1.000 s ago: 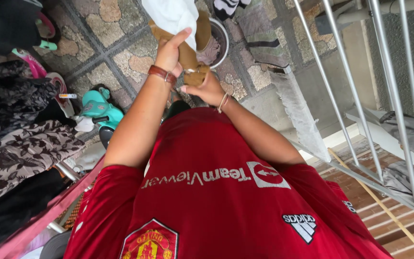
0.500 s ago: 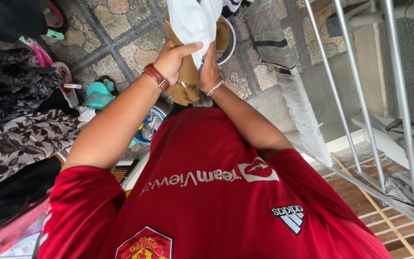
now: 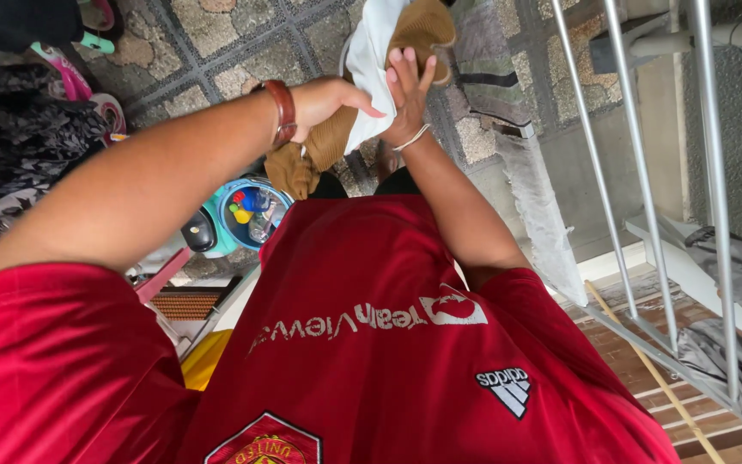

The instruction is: The person hangs a dark patterned garment on a metal drying rack using a clothes hanger, securing it with a small black clip. They then pick up a brown towel from a bucket, wring it out by hand, and fold it.

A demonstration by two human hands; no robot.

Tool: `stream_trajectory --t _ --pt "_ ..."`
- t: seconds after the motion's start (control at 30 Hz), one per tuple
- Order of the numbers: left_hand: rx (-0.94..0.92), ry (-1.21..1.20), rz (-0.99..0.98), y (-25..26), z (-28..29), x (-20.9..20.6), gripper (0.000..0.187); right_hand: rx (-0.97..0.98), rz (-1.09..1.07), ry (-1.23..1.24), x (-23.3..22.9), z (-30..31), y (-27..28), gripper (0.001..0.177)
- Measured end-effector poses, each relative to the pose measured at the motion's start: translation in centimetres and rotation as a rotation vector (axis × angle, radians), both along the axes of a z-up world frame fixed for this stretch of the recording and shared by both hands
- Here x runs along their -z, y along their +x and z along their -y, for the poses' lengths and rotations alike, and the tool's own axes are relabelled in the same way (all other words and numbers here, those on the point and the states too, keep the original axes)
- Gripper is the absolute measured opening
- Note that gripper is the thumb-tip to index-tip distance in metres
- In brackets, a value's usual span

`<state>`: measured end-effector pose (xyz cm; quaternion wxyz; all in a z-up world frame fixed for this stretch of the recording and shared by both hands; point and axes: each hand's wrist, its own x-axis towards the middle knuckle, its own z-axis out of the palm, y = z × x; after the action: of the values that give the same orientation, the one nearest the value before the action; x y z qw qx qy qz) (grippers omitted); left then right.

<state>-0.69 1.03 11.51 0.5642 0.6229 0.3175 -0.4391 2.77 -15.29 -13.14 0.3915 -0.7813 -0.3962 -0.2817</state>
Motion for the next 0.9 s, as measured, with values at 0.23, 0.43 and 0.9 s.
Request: stream_trajectory --t 0.23,0.43,0.9 --pt "0.425 -0.01 0.049 2.5 0.7 -1.1 0.073 -0.1 0.204 -0.118 -7.8 1.9 2.7 0.027" --pt "0.75 -0.169 0.303 4.0 1.0 3.2 0.063 -0.288 0.19 -0.222 -12.4 2.3 3.9 0.006" --pt "0.873 0.632 0.52 7.1 1.9 8.8 0.075 -0.265 0.053 -0.629 -13.4 2.1 8.3 0.044"
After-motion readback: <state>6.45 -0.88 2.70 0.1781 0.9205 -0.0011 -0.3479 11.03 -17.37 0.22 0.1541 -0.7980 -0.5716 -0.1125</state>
